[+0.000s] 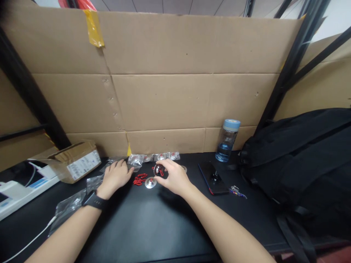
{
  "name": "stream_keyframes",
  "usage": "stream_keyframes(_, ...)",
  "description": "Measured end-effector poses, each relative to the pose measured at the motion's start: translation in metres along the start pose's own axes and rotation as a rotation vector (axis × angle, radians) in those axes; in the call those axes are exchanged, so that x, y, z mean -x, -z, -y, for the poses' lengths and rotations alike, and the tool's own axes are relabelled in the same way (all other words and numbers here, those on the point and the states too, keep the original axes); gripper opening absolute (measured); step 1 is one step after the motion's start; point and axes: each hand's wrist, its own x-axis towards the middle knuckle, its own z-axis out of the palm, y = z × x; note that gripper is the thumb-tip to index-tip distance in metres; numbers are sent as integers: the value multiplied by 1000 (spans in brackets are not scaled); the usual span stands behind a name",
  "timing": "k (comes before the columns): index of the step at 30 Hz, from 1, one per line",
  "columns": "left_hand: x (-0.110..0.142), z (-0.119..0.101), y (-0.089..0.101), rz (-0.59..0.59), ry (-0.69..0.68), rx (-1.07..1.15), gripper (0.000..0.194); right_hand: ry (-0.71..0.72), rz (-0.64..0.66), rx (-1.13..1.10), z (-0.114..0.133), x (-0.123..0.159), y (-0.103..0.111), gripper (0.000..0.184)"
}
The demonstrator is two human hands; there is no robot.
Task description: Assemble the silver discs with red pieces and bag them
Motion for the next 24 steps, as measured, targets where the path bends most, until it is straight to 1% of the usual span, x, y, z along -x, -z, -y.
stream_keyframes(3,3,-2,12,-94,-16,-20,51,0,-1,2,1,0,0,48)
stream_keyframes(7,7,-4,34,-284,-31,21,48,3,3,-1,1,0,0,48)
stream_keyframes(11,8,-1,56,-471,-38,207,57,-3,3,5,1,0,1,48)
stream_keyframes(14,8,0,64,-547,-74,363,57,2,-4,4,1,0,2,48)
stream_keyframes(17,7,-2,64,-575,-145,509,53,5,-1,-4,2,0,2,47)
stream_keyframes(21,8,-11,54,-491,-229,739,54,1,-8,14,3,-1,3,47)
stream_keyframes(22,9,-14,51,-468,-260,772,49,-3,-10,21,3,-1,3,47)
stream_keyframes(24,10,-19,46,-433,-358,768,26,-9,-16,30,3,-1,4,47)
